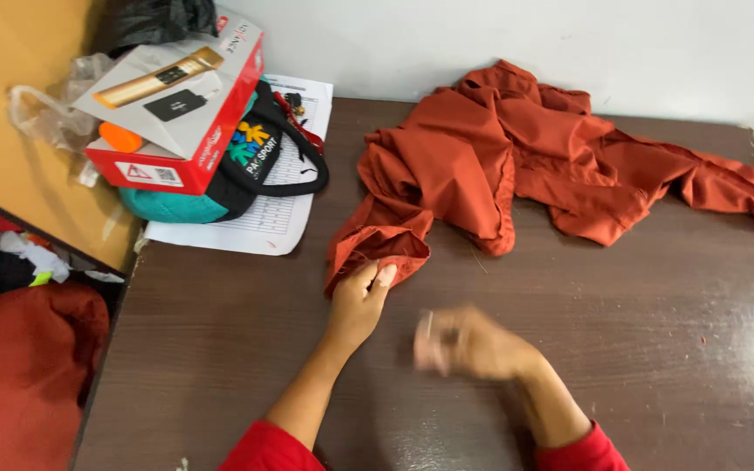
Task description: Trimming loose threads from a brown garment using thread snips
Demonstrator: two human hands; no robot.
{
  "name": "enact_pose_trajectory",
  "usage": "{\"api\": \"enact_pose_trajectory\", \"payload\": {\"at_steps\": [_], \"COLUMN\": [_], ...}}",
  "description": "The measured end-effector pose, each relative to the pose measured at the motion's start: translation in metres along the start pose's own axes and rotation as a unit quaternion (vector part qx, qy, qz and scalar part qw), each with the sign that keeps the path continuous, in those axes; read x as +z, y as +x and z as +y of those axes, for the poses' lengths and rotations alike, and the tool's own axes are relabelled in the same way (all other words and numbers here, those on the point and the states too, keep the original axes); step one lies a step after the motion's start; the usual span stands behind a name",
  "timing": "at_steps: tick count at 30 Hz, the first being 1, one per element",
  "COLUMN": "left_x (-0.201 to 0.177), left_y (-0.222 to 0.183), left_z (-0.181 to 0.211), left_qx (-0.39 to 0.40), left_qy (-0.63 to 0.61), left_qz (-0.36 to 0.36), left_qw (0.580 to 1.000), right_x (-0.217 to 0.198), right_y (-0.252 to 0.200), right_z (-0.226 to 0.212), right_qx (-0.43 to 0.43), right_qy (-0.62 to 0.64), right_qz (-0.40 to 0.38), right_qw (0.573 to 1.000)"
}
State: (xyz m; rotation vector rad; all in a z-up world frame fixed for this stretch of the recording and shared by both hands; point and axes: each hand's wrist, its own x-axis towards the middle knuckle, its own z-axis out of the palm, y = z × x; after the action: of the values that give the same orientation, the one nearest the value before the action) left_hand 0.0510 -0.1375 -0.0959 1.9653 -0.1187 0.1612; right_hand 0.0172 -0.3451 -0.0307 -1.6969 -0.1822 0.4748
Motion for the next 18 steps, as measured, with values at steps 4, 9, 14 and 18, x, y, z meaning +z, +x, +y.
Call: {"api": "enact_pose_trajectory", "payload": {"at_steps": [4,9,14,18], "left_x": [-0.017,-0.017,-0.007,-0.005], "left_y": [0.003,0.000,-0.005,-0.003], "left_z": [0.019,0.035,0.029,0.035], "left_qx": [-0.030,-0.082,0.052,0.048], "left_qy": [-0.142,-0.251,-0.085,-0.078], "left_qz": [0.011,0.009,-0.018,-0.007], "left_qw": [0.989,0.965,0.995,0.996], "right_x": [0.018,0.013,0.031,0.020], "right_y": [-0.023,0.023,0.035,0.036], "right_z": [-0.049,0.004,0.005,0.023], "right_qx": [-0.011,-0.115,-0.082,-0.076], "right_qy": [-0.129,-0.093,-0.014,0.072], "right_qz": [-0.383,0.156,0.229,0.238], "right_qw": [0.915,0.977,0.970,0.966]}}
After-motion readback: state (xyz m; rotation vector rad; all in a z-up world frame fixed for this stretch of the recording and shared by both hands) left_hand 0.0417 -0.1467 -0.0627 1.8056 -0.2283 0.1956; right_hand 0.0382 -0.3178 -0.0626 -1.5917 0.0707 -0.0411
